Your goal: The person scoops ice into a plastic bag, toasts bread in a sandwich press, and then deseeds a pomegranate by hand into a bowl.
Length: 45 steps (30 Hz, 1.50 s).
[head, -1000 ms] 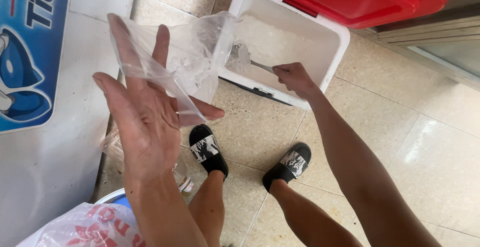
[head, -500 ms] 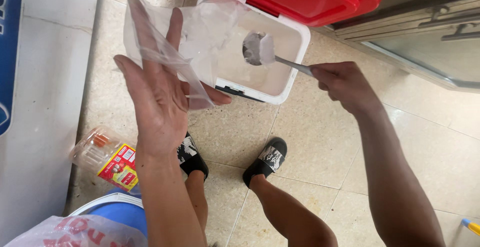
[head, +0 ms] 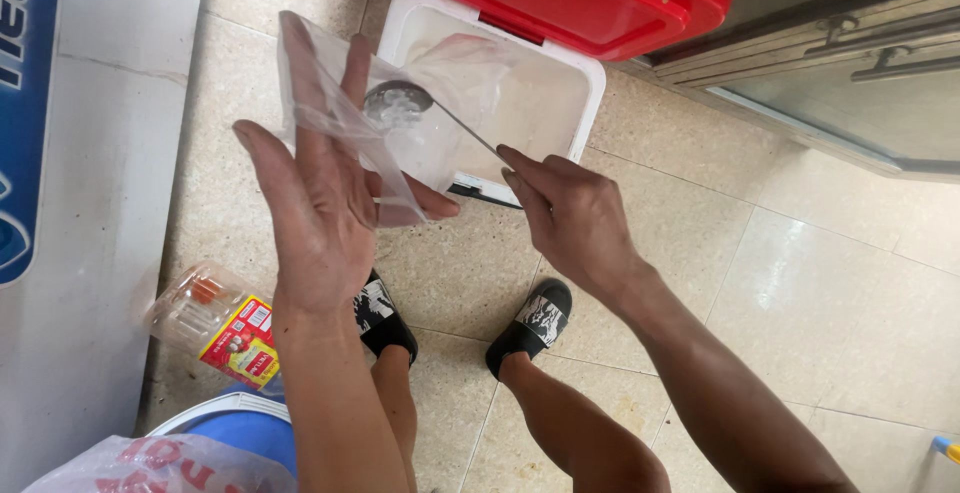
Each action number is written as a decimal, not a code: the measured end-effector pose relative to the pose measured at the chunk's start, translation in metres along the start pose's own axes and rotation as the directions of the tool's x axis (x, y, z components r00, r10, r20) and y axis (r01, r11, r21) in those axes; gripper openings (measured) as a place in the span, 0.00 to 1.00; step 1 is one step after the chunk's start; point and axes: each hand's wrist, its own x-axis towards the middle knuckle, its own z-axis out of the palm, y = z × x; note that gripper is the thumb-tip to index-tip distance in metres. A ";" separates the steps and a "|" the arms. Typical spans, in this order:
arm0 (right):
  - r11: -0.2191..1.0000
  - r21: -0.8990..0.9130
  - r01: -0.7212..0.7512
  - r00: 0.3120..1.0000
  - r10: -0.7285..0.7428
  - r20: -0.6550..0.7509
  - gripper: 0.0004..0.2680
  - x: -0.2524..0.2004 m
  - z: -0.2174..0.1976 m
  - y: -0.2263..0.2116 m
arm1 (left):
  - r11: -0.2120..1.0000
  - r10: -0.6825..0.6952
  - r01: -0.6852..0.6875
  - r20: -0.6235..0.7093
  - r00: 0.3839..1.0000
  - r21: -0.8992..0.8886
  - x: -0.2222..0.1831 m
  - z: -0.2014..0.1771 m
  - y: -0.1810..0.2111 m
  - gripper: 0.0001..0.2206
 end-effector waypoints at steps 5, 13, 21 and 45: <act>0.998 -0.055 0.034 0.980 -0.044 -0.194 0.09 -0.018 0.010 0.032 | 0.998 -0.048 0.054 -0.134 0.990 0.045 -0.008 -0.026 -0.004 0.47; 0.965 -0.144 -0.219 0.950 0.177 -0.259 0.07 -0.023 0.033 0.117 | 0.999 -0.001 0.010 -0.222 0.975 0.039 -0.018 -0.039 0.004 0.48; 0.708 -0.685 -0.171 0.940 0.326 0.102 0.18 0.029 0.162 0.241 | 0.997 -0.029 0.013 -0.216 0.976 -0.075 -0.026 -0.045 0.015 0.47; 0.500 0.401 -0.768 0.635 0.510 0.580 0.14 0.049 0.200 0.224 | 1.000 0.011 -0.005 -0.215 0.977 0.026 -0.037 -0.049 0.006 0.46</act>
